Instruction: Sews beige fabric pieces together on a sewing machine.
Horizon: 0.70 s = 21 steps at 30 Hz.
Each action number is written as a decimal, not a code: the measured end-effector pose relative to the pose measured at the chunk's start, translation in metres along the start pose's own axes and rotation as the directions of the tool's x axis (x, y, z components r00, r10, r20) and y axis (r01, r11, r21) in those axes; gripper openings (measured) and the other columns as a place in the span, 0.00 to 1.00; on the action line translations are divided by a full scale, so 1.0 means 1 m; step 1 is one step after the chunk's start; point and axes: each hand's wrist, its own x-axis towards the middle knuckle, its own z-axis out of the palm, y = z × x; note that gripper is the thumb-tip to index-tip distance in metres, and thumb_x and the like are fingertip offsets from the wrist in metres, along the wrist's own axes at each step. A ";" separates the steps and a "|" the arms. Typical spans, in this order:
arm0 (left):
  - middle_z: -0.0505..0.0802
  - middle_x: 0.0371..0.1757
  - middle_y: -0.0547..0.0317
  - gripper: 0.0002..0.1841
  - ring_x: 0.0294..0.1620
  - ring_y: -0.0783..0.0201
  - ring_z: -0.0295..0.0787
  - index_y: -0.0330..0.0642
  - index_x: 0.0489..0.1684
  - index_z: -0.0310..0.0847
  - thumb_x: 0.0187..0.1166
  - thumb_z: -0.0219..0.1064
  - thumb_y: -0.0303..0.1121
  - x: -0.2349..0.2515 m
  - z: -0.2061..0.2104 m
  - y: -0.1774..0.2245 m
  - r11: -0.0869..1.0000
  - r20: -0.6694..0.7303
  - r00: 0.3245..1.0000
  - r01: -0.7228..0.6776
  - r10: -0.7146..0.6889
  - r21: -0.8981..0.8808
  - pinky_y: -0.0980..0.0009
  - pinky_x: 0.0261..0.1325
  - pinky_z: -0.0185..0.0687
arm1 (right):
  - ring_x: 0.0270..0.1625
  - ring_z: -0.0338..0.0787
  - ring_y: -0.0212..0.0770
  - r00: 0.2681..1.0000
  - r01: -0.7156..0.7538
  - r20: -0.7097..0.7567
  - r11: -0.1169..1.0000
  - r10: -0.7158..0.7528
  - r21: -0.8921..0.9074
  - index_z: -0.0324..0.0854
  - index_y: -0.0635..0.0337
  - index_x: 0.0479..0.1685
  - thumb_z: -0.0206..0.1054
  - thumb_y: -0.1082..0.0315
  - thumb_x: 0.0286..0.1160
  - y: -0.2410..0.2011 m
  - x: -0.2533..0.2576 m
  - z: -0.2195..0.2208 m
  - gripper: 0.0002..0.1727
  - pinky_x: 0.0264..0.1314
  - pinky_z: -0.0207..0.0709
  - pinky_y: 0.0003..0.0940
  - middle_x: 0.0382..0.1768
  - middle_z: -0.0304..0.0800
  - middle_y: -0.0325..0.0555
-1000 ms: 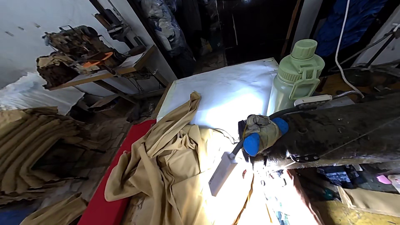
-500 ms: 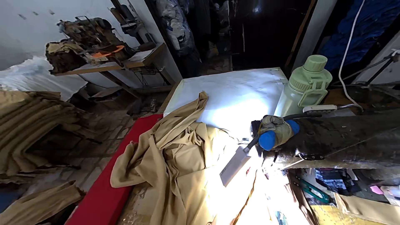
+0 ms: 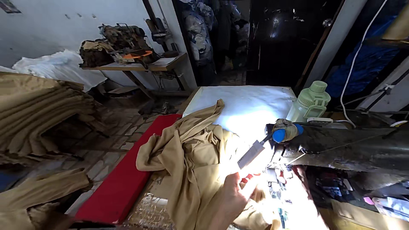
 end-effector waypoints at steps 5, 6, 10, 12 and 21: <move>0.94 0.57 0.56 0.20 0.48 0.74 0.91 0.28 0.72 0.77 0.82 0.63 0.25 -0.006 0.021 0.005 0.933 0.191 0.979 0.001 0.073 -0.359 0.75 0.56 0.88 | 0.34 0.84 0.25 0.999 0.012 -0.034 0.998 -0.014 -0.055 0.74 0.76 0.56 0.53 0.76 0.81 -0.011 -0.003 0.008 0.13 0.39 0.83 0.22 0.37 0.83 0.43; 0.93 0.59 0.56 0.22 0.49 0.74 0.90 0.29 0.75 0.74 0.83 0.63 0.26 -0.007 0.027 0.002 0.917 0.202 0.977 0.020 0.066 -0.398 0.75 0.57 0.87 | 0.35 0.84 0.25 0.998 0.057 -0.020 0.997 -0.058 -0.050 0.74 0.77 0.57 0.52 0.75 0.80 -0.007 -0.002 0.007 0.14 0.41 0.83 0.22 0.38 0.83 0.43; 0.90 0.53 0.54 0.21 0.52 0.75 0.85 0.25 0.68 0.75 0.81 0.63 0.31 -0.009 0.045 -0.003 0.883 0.210 0.976 0.147 -0.056 -0.445 0.77 0.60 0.82 | 0.48 0.84 0.29 0.992 0.126 0.000 0.980 -0.127 -0.152 0.73 0.81 0.63 0.54 0.76 0.78 -0.005 -0.004 0.003 0.19 0.55 0.80 0.23 0.49 0.84 0.54; 0.89 0.50 0.52 0.18 0.50 0.76 0.83 0.22 0.63 0.77 0.82 0.61 0.30 -0.011 0.045 0.002 0.895 0.215 0.972 0.179 -0.096 -0.408 0.78 0.59 0.79 | 0.58 0.85 0.38 0.990 0.132 -0.013 0.966 -0.138 -0.223 0.73 0.83 0.66 0.54 0.77 0.80 -0.006 -0.005 0.003 0.20 0.66 0.78 0.30 0.57 0.84 0.64; 0.92 0.57 0.46 0.16 0.56 0.54 0.91 0.42 0.62 0.88 0.79 0.62 0.30 -0.034 0.032 -0.055 0.866 0.430 0.870 -0.394 0.243 0.308 0.57 0.60 0.85 | 0.56 0.87 0.39 0.970 0.240 0.146 0.839 -0.193 -0.488 0.77 0.82 0.63 0.55 0.72 0.83 -0.016 -0.034 0.005 0.20 0.65 0.79 0.29 0.55 0.88 0.64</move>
